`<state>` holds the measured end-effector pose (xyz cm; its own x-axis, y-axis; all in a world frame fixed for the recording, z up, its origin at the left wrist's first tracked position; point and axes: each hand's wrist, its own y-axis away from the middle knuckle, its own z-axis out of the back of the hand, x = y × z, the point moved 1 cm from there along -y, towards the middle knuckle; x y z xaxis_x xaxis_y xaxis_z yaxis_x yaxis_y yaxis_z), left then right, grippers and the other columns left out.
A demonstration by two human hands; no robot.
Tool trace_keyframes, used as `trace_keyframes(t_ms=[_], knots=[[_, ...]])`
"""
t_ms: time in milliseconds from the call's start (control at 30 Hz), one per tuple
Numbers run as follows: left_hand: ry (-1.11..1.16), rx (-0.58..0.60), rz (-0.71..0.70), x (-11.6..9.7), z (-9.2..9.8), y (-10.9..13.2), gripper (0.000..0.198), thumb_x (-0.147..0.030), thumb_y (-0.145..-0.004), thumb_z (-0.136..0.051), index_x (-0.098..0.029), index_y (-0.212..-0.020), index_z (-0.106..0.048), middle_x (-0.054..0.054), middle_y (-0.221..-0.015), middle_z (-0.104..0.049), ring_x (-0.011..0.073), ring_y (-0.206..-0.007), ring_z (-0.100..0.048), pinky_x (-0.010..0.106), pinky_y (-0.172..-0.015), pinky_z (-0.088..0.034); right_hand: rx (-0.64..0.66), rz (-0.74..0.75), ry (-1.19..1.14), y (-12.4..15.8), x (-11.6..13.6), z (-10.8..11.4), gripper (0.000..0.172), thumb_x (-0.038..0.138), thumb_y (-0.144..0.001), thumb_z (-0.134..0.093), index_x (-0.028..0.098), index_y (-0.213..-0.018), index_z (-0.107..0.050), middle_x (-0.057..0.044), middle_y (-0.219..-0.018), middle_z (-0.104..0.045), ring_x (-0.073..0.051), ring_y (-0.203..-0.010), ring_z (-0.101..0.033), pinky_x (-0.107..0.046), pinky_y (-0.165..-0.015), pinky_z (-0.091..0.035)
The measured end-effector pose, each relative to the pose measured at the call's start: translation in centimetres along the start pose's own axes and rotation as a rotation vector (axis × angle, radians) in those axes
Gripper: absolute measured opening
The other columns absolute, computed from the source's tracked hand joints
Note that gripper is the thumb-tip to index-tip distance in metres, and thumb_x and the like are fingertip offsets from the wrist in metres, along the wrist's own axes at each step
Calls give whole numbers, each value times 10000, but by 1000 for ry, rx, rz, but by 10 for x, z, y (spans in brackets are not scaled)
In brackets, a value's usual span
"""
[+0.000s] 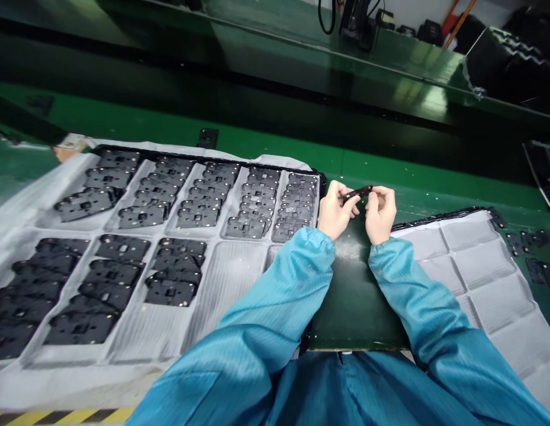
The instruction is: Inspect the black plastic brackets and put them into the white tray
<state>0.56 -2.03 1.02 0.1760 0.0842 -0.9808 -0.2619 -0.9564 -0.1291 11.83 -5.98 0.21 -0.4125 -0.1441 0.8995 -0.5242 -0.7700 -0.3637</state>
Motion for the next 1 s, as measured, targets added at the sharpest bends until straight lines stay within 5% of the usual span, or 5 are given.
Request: trace_keyframes(t_ms=[133, 267, 433, 800, 1000], knots=[[0, 2, -7, -1, 1, 0, 293, -226, -793, -611, -206, -825, -321, -23, -843, -606, 43, -487, -583, 142, -425, -439, -114, 72, 62, -1, 4, 0, 154, 342, -896, -502, 189, -885, -515, -18, -857, -528, -109, -730, -540, -228, -658, -466], [91, 51, 43, 1, 2, -2, 323, -234, -776, -643, -209, -867, -335, -70, -680, -549, 59, -438, -566, 153, -419, -439, -109, -5, -37, -5, -2, 1, 192, 327, -852, -554, 196, -991, -536, -30, -927, -557, -113, -761, -560, -226, -641, -484], [165, 99, 107, 0, 5, -7, 359, -238, -759, -665, -197, -974, -380, -80, -618, -531, 76, -409, -558, 174, -417, -452, 66, -161, -263, -7, -5, -2, 199, 371, -847, -552, 195, -931, -589, 13, -758, -577, -70, -503, -508, -217, -482, -456], [139, 236, 132, 3, 4, -7, 268, -226, -779, -639, -158, -991, -490, -61, -569, -525, 75, -403, -547, 174, -418, -441, 24, -274, -349, -7, 1, 1, 218, 368, -780, -639, 178, -887, -655, 7, -811, -610, -20, -398, -430, -179, -351, -337], [126, 253, 136, 2, 3, -5, 258, -220, -782, -639, -158, -981, -486, -68, -556, -516, 74, -397, -538, 171, -412, -441, 11, -326, -400, -7, -6, 0, 204, 350, -767, -646, 167, -857, -645, 45, -655, -536, -8, -360, -305, -176, -326, -253]])
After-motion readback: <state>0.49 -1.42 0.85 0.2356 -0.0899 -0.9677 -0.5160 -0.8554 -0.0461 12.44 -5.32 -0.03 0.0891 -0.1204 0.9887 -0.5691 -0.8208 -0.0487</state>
